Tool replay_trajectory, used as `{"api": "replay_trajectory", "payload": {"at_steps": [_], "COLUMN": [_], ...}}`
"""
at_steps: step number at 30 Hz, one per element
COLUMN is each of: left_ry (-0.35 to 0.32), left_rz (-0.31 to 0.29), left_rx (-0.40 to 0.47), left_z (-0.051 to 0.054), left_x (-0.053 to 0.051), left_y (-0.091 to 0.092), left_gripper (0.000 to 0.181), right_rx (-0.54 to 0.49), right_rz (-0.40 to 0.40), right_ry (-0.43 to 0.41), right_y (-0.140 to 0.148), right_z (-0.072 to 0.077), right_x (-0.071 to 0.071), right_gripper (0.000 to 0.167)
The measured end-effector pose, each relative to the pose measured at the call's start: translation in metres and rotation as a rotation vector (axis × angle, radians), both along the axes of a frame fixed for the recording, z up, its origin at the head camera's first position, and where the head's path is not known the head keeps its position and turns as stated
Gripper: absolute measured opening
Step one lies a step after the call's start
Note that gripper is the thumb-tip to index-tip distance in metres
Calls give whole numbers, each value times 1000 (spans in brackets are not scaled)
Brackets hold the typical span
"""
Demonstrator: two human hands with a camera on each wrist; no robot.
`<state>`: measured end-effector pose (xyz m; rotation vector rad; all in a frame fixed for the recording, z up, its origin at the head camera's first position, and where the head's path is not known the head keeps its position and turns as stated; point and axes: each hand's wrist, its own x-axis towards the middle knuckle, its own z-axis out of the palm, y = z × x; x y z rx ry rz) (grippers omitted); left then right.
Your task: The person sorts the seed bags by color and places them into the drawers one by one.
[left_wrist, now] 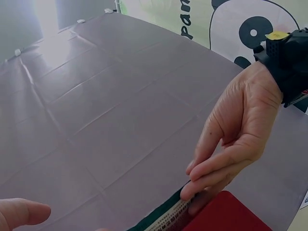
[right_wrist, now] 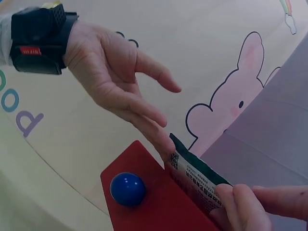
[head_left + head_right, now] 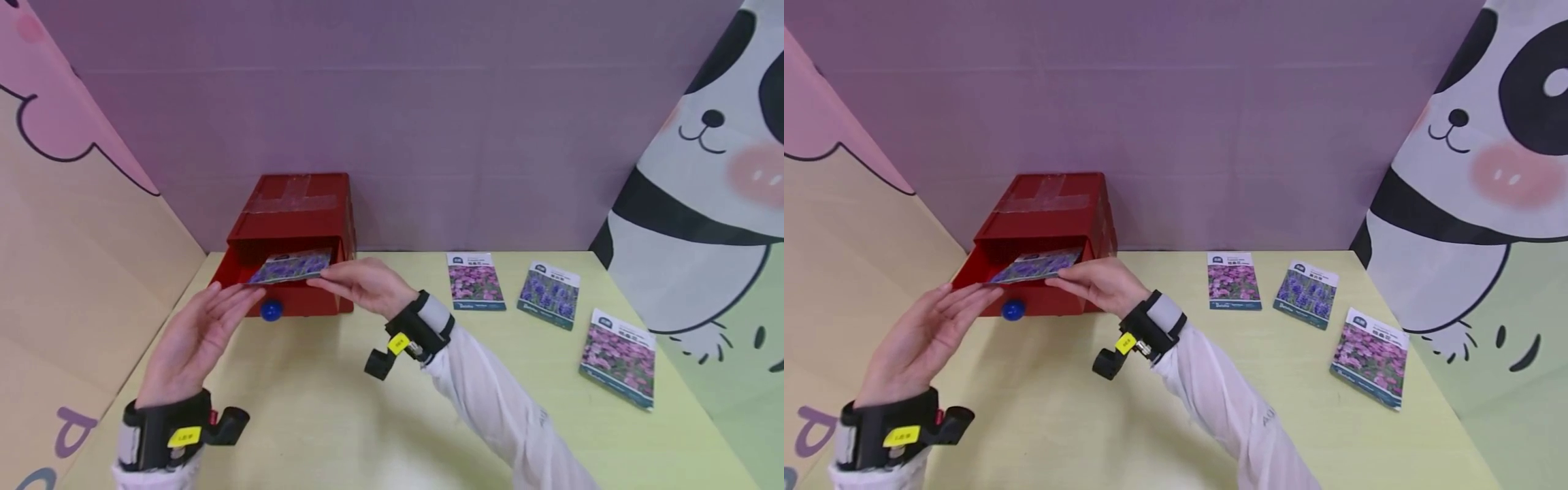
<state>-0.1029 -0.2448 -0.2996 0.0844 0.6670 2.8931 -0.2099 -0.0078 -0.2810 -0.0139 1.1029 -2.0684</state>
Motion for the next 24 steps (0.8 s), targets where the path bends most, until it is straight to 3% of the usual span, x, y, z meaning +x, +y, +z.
{"api": "replay_trajectory", "payload": {"at_steps": [6, 11, 16, 24], "left_ry": [-26, -34, -58, -84], "left_rz": [13, -16, -36, -41], "left_rx": [-75, -39, -12, -21], "left_z": [4, 9, 16, 22], "left_x": [-3, -6, -9, -11], "left_y": [-2, -4, -4, -4], "left_gripper": [71, 72, 77, 79], "right_rx": [29, 26, -46, -73], "right_rz": [-38, -41, -40, -32], "right_ry": [30, 15, -31, -55], "right_y": [-6, -9, -13, -18], "right_z": [0, 2, 4, 6], "right_x": [-2, -3, -6, -9], "right_gripper": [40, 42, 49, 69]}}
